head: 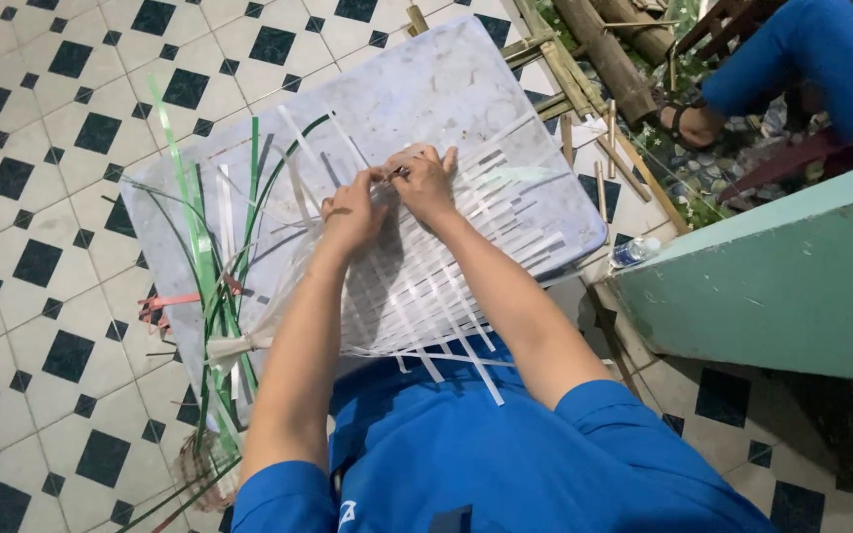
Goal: The person is manually weaving white and green plastic strips together on a flat surface to create a woven material.
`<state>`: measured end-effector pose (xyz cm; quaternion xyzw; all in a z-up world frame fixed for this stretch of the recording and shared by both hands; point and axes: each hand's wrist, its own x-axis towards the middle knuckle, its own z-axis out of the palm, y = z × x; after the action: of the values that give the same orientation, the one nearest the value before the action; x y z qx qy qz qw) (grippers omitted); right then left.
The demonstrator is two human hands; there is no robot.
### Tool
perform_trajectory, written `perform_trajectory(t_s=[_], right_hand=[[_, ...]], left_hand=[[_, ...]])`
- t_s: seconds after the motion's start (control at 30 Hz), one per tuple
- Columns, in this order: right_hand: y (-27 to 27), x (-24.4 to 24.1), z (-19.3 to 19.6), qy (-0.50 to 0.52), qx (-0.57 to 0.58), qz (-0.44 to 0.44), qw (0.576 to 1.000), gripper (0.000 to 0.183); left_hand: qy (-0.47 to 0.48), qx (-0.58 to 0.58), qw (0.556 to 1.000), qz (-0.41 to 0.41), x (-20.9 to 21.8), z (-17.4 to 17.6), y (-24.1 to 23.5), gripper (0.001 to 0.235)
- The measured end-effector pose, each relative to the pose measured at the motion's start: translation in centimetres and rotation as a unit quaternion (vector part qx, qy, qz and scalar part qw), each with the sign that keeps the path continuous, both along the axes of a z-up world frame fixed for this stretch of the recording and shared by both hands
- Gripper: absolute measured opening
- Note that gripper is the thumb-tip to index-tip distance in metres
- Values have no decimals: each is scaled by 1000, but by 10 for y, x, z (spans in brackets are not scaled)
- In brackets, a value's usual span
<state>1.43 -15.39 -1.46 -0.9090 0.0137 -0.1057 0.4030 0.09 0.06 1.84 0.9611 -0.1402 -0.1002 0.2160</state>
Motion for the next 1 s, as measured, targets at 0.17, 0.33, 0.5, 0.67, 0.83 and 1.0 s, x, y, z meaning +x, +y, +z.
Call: perform_trajectory(t_s=[0.17,0.33,0.5,0.67,0.83,1.0], right_hand=[[0,-4,8,-5,-35,1,999,12],[-1,5,-16,-21,-37,10,999,9],[0,1,-7,-54,8,-8,998,2],[1,0,-13,-82,16,-4,996,5],[1,1,-15,-94,13,-8,995,12],[3,3,-25,-113,-46,-57,991,15]], left_hand=[[-7,-34,999,34,4,2,-6,52],[-43,-31,993,107,31,-51,-6,21],[-48,-112,981,148,10,-6,-12,13],[-54,-117,978,164,6,4,-15,14],[-16,-77,985,156,10,5,-19,26],[-16,-32,990,135,3,14,-23,32]])
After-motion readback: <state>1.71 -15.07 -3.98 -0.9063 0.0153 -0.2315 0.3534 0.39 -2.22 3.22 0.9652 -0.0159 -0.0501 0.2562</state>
